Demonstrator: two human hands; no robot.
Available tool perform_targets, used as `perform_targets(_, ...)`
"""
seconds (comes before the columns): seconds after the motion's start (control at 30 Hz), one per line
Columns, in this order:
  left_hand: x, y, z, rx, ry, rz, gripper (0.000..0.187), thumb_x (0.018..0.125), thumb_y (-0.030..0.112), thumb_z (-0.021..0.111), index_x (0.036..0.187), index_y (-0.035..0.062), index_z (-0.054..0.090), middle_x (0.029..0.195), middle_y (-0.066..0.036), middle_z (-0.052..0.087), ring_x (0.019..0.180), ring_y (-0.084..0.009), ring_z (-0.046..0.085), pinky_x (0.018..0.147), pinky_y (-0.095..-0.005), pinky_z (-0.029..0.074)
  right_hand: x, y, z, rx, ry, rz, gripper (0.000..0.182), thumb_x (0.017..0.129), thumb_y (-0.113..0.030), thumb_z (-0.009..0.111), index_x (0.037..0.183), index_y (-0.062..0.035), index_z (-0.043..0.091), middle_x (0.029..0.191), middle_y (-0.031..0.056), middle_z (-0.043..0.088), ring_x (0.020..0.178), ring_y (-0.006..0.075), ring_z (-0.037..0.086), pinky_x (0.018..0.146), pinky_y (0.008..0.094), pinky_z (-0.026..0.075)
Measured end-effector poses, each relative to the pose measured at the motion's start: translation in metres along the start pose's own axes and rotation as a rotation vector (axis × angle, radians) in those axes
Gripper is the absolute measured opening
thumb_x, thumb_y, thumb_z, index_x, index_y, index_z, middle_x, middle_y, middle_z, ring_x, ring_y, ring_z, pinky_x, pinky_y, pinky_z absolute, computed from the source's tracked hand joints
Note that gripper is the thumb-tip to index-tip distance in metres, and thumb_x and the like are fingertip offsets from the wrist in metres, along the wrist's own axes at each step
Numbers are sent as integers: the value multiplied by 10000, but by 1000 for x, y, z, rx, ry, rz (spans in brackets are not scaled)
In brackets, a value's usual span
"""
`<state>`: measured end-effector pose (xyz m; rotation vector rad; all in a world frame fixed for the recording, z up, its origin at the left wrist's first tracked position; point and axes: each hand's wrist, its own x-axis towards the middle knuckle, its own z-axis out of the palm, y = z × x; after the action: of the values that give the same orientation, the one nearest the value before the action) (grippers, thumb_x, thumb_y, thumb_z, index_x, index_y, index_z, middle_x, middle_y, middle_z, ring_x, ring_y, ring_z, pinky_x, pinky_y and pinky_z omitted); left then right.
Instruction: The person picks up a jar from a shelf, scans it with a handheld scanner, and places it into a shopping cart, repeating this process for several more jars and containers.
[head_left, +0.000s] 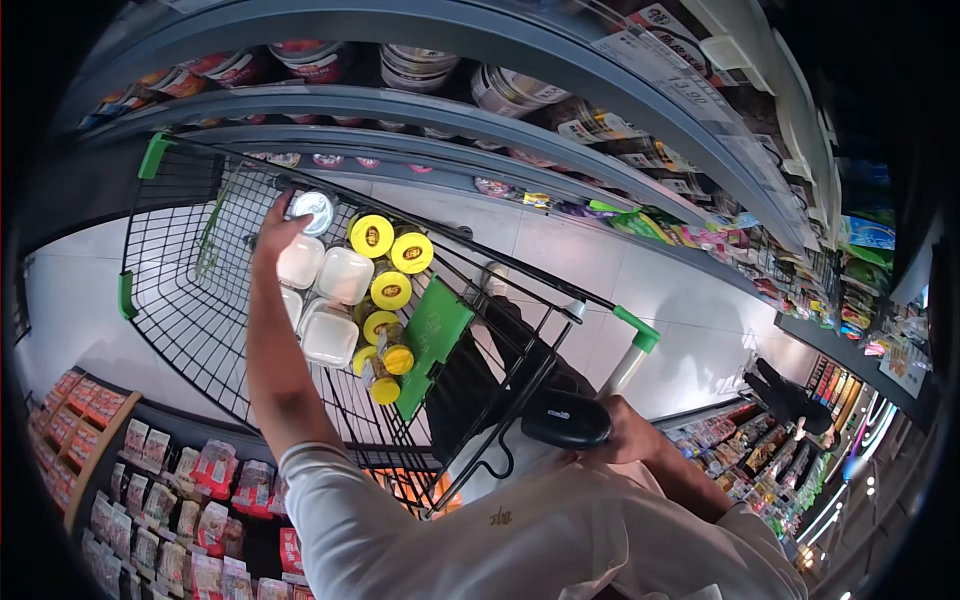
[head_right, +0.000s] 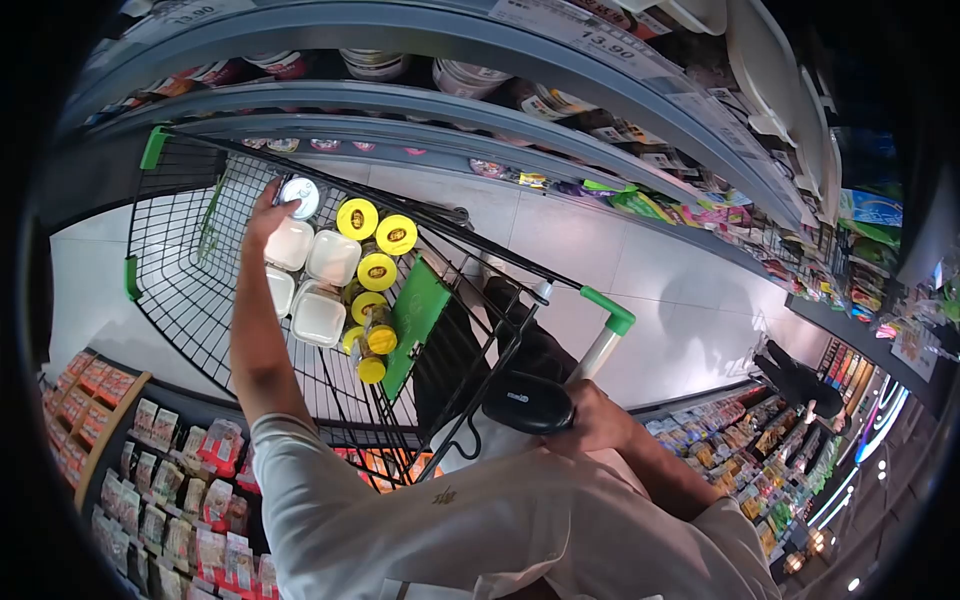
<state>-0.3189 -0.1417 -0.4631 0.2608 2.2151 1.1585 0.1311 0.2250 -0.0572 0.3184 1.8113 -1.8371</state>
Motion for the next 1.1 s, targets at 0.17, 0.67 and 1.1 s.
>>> perform_targets(0.17,-123,99,55,98,593,222,451,929,193,727,1288,-43,587,1232,-222,638,1166,-384,605,1034,-444,458,2,-15,4,74,-16,60,176,750,16,728,922,43,702,812,117,737,759,205,740,701,332,586)
perform_targets(0.67,-498,253,151,85,270,-21,267,1005,184,605,1182,-14,587,1062,-180,627,1014,-348,609,881,-418,489,21,-21,-5,-35,-96,181,177,762,-78,710,881,50,684,761,103,761,705,170,735,661,303,566)
perform_targets(1.1,-489,234,158,220,315,64,305,1052,265,556,1188,-1,616,1083,-195,643,1024,-377,603,901,-439,478,31,-46,-3,130,-97,149,232,831,-25,642,980,151,616,849,197,740,780,273,779,693,330,646)
